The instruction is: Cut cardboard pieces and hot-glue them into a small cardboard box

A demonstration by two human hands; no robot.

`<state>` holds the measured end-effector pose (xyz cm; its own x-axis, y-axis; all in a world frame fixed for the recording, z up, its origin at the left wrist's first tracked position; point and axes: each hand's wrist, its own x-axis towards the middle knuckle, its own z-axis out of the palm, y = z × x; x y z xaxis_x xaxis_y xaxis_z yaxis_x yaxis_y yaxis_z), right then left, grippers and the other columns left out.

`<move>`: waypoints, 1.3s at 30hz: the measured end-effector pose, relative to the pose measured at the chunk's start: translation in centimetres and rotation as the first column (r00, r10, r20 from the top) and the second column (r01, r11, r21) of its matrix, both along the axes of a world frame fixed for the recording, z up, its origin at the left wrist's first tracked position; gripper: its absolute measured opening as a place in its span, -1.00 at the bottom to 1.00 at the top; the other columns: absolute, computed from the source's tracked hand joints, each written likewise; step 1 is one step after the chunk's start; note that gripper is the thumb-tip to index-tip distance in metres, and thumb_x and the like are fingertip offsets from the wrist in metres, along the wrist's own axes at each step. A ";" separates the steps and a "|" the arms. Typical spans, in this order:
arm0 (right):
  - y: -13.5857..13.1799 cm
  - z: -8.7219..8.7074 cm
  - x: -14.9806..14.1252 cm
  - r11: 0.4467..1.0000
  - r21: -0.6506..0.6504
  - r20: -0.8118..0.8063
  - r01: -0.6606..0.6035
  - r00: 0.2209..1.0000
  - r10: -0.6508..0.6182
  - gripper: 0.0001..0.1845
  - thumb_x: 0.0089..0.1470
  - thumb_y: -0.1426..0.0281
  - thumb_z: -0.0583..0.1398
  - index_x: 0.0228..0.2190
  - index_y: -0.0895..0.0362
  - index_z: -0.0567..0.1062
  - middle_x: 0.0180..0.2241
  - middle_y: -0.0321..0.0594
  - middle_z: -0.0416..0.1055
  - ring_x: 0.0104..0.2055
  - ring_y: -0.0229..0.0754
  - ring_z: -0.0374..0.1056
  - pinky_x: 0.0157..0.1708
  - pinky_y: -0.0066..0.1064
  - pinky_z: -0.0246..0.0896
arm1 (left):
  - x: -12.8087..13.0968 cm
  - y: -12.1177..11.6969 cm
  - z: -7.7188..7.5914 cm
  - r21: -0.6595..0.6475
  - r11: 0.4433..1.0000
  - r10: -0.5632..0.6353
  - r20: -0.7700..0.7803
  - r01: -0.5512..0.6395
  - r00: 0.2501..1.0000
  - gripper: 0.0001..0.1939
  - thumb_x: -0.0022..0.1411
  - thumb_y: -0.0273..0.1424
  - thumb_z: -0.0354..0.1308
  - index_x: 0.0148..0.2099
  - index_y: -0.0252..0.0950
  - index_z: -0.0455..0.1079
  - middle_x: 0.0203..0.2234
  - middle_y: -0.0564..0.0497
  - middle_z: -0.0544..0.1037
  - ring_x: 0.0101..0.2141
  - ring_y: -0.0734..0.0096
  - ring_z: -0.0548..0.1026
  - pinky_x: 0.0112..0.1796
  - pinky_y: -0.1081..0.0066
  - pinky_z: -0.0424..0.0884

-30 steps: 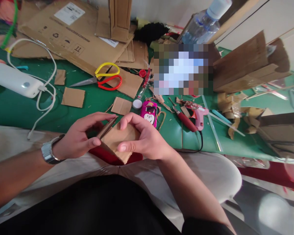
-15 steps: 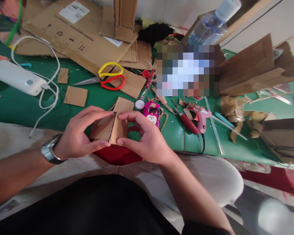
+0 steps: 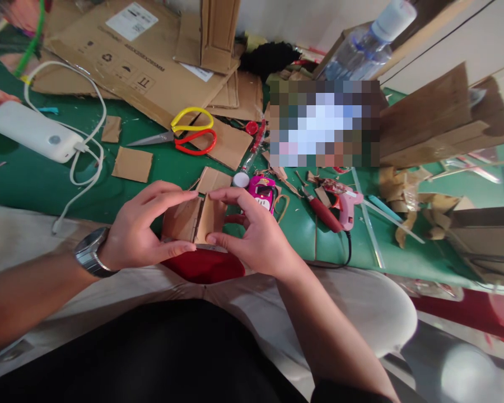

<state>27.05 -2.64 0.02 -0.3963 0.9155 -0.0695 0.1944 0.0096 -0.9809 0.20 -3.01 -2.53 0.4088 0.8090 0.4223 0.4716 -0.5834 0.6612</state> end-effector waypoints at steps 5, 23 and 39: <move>0.1 0.5 -0.1 1.000 0.024 -0.007 -0.017 1.000 0.017 -0.38 0.15 0.23 0.58 0.17 -0.04 0.56 0.26 -0.08 0.53 0.38 0.18 0.46 0.29 0.03 0.57 | 0.0 0.1 -0.3 0.030 0.999 -0.014 -0.006 0.014 1.000 -0.13 0.29 0.19 0.44 0.42 -0.26 0.51 0.06 -0.25 0.62 0.01 0.01 0.66 -0.04 0.17 0.70; 0.0 -1.0 0.0 0.991 0.127 0.006 -0.038 0.999 0.037 -0.36 0.18 0.31 0.55 0.20 -0.03 0.50 0.28 -0.05 0.50 0.38 0.12 0.45 0.25 -0.08 0.60 | 0.0 0.2 -0.2 0.102 0.994 -0.025 -0.015 0.026 1.000 -0.13 0.29 0.14 0.47 0.42 -0.29 0.48 0.08 -0.30 0.62 0.05 -0.04 0.67 0.08 0.08 0.69; -0.2 -1.4 0.2 0.985 0.172 0.027 -0.021 0.999 0.016 -0.36 0.18 0.31 0.56 0.19 -0.08 0.47 0.27 -0.07 0.51 0.38 0.13 0.46 0.28 -0.03 0.58 | 0.0 0.4 -0.3 0.128 0.992 -0.013 -0.025 0.016 1.000 -0.11 0.26 0.18 0.47 0.44 -0.18 0.45 0.14 -0.26 0.65 0.11 -0.08 0.68 0.16 0.04 0.68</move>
<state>27.26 -2.79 -1.35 -0.4133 0.9072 0.0782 0.2176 0.1818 -0.9589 0.22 -2.66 -2.83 0.4311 0.7428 0.5122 0.4775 -0.6695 0.5690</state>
